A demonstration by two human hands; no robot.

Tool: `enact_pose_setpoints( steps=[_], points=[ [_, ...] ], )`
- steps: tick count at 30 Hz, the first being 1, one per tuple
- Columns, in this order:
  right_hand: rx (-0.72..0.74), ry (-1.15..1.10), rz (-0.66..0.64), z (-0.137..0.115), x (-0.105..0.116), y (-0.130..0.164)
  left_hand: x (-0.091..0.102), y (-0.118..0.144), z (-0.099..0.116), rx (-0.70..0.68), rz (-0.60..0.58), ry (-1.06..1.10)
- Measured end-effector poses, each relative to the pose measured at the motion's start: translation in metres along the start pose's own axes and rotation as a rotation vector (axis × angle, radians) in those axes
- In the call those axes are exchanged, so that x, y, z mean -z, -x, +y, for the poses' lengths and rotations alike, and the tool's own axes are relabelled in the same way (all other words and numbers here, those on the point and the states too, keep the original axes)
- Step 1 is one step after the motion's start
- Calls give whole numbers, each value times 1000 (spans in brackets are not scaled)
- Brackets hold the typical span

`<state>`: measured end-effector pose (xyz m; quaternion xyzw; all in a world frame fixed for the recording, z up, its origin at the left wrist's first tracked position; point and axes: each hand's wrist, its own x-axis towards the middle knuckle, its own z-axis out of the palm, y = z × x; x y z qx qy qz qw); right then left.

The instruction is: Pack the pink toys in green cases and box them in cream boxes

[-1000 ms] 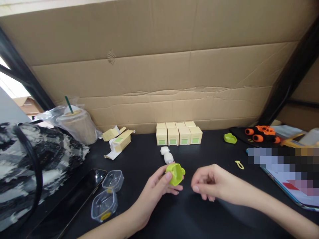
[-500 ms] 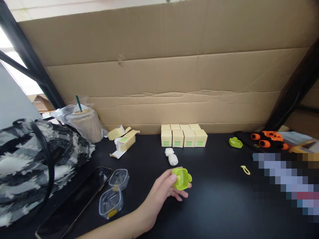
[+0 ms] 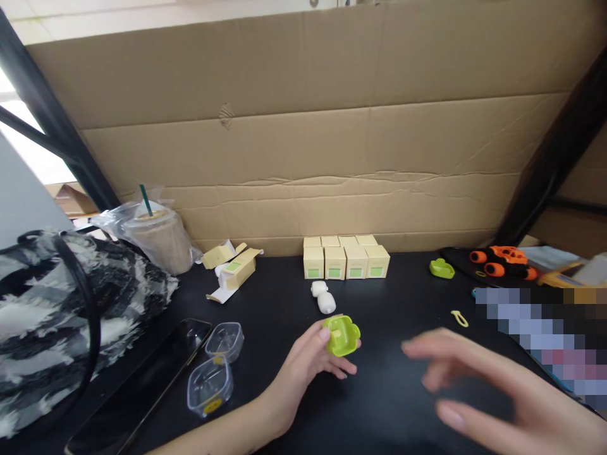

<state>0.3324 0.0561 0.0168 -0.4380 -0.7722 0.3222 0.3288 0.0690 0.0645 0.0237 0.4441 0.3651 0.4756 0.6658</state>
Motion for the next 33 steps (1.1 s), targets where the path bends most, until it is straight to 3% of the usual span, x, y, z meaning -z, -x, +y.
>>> enact_pose_setpoints(
  steps=[3,7,14,28,33],
  points=[
    [72,-87,-60,-37,1,-51,0,1,-1,17,-15,30],
    [68,-165,-163,-45,-26,-86,2,2,-5,-8,-47,34],
    [68,-273,-106,-27,-55,-74,7,0,-19,-53,-172,-6],
    [23,-411,-103,-31,-61,-64,0,17,3,-65,-281,-415],
    [3,-404,-75,-32,-63,-61,-2,17,4,-61,-289,-415]
  ],
)
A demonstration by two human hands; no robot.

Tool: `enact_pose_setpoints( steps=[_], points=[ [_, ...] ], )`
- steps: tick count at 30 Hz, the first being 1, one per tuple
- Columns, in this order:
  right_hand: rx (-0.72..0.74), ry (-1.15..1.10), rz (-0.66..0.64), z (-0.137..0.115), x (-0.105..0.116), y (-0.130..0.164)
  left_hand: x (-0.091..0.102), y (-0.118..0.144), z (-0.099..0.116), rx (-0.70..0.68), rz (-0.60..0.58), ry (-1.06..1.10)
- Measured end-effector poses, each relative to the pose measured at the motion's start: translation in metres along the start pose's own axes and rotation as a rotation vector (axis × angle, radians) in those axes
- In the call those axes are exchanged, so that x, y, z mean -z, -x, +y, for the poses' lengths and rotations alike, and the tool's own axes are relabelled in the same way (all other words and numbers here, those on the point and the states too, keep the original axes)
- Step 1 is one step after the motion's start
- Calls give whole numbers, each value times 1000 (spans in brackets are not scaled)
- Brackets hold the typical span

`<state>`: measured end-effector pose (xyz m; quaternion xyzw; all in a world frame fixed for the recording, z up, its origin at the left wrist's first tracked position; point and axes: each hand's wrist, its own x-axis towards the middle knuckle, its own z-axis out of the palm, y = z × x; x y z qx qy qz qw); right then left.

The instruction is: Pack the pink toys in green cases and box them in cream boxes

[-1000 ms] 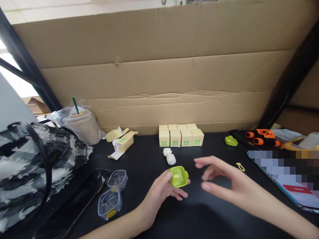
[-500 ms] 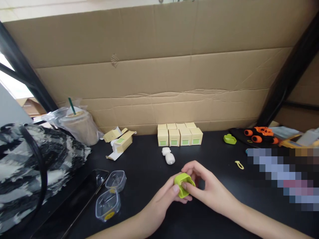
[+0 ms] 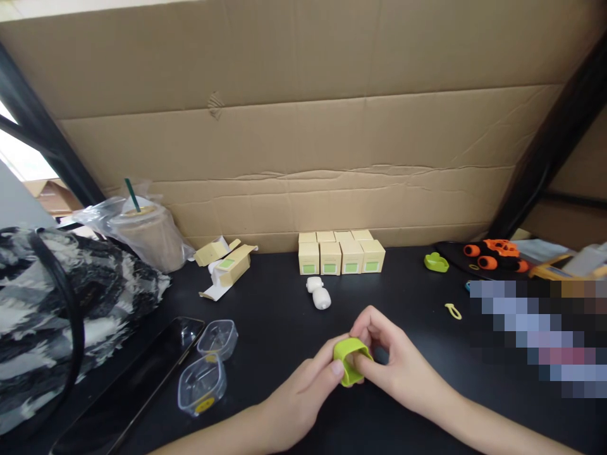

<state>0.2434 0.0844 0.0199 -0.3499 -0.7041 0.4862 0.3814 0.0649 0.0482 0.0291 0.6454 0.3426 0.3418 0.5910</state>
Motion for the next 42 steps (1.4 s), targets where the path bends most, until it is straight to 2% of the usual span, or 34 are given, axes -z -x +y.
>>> enact_pose_setpoints(
  steps=[6,13,16,19,21,23,28,32,35,42],
  points=[
    [-15,45,-40,-3,1,-5,-1,-5,-16,12,35,259],
    [7,84,-25,1,-4,-4,-3,-2,-11,-5,47,196],
    [44,153,-55,-4,1,-6,-2,-7,-18,-10,102,331],
    [107,245,-56,-9,15,-24,0,-13,-26,-5,199,504],
    [131,320,64,-9,23,-44,1,-15,-27,-1,227,571],
    [131,383,125,-4,27,-66,1,-15,-25,19,217,629],
    [64,541,130,11,9,-96,3,-15,-16,148,200,815],
    [69,572,131,20,-10,-92,4,-16,-15,150,181,841],
    [118,542,128,23,-11,-85,3,-16,-15,182,185,832],
    [281,496,82,14,27,-60,-2,-16,-17,213,321,842]
  ],
)
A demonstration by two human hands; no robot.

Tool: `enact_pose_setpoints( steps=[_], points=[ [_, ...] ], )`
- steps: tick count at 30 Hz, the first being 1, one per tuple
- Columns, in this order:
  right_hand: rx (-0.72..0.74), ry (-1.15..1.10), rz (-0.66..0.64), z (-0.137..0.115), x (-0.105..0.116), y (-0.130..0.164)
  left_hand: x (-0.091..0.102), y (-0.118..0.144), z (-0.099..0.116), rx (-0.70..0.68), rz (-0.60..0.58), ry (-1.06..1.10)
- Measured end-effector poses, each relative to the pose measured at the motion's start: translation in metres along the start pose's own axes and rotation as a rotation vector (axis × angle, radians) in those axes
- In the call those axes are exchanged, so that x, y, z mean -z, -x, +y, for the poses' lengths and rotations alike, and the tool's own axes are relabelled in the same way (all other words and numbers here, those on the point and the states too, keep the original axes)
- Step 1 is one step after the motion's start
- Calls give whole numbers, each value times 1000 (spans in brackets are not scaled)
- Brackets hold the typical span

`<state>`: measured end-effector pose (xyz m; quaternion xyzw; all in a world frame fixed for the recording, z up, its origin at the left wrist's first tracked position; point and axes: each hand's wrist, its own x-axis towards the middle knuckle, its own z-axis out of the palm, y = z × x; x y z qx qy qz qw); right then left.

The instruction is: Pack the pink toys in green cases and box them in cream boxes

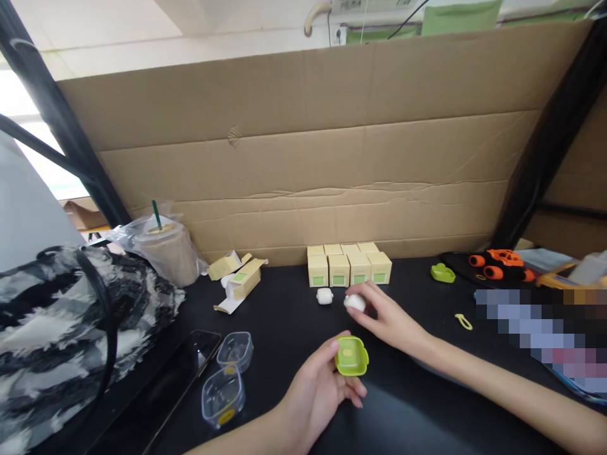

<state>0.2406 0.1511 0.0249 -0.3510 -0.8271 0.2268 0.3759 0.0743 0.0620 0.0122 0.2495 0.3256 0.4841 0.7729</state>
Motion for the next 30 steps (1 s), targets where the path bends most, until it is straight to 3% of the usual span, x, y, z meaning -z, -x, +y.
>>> enact_pose_setpoints(
  steps=[4,8,12,16,30],
  points=[
    [20,-66,33,-2,14,16,-2,-1,2,4,37,45],
    [-22,-249,39,-16,10,32,-2,1,4,31,24,44],
    [154,-91,50,-29,6,43,-3,4,4,51,-34,11],
    [360,36,-39,-30,9,46,-4,7,5,43,-66,-21],
    [362,73,-44,-27,4,51,-6,7,8,58,-66,-82]
  ],
)
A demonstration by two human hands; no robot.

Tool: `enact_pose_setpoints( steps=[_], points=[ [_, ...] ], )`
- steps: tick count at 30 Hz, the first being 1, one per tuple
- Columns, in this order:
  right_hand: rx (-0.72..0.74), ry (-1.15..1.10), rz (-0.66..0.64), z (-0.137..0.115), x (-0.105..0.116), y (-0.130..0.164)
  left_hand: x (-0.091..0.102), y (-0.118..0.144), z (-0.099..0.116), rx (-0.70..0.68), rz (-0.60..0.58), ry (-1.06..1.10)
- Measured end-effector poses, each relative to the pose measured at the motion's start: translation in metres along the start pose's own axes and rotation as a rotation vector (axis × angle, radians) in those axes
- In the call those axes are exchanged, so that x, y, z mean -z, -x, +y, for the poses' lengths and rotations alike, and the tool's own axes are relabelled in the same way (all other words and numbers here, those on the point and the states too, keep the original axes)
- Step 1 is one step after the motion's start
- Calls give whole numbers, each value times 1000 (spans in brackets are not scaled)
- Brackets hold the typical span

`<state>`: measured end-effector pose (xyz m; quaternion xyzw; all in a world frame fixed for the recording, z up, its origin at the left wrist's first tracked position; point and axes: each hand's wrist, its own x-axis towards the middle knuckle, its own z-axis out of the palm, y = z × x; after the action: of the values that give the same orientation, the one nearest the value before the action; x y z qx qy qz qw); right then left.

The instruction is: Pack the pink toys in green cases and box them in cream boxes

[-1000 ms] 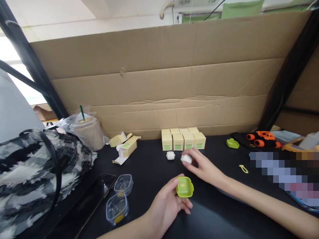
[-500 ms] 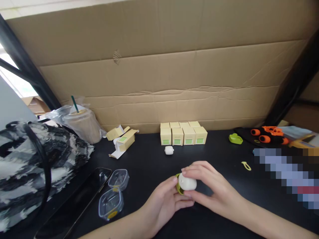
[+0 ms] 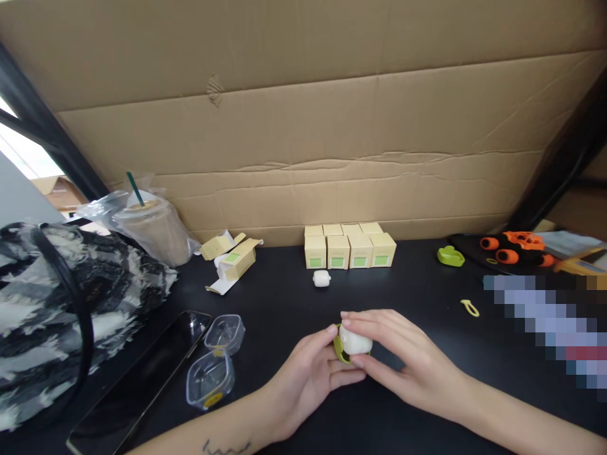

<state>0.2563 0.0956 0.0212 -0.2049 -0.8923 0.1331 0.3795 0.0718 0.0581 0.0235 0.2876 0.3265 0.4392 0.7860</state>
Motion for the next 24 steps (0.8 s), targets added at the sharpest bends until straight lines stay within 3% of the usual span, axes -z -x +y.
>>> enact_pose_setpoints(
  steps=[15,20,24],
  points=[
    [54,34,-90,-5,2,-8,-4,3,2,40,1,-38],
    [11,161,-56,-9,-5,-11,-6,2,0,21,12,-37],
    [-7,66,-24,-8,-7,-10,-7,2,-1,-22,-10,-51]
  ],
)
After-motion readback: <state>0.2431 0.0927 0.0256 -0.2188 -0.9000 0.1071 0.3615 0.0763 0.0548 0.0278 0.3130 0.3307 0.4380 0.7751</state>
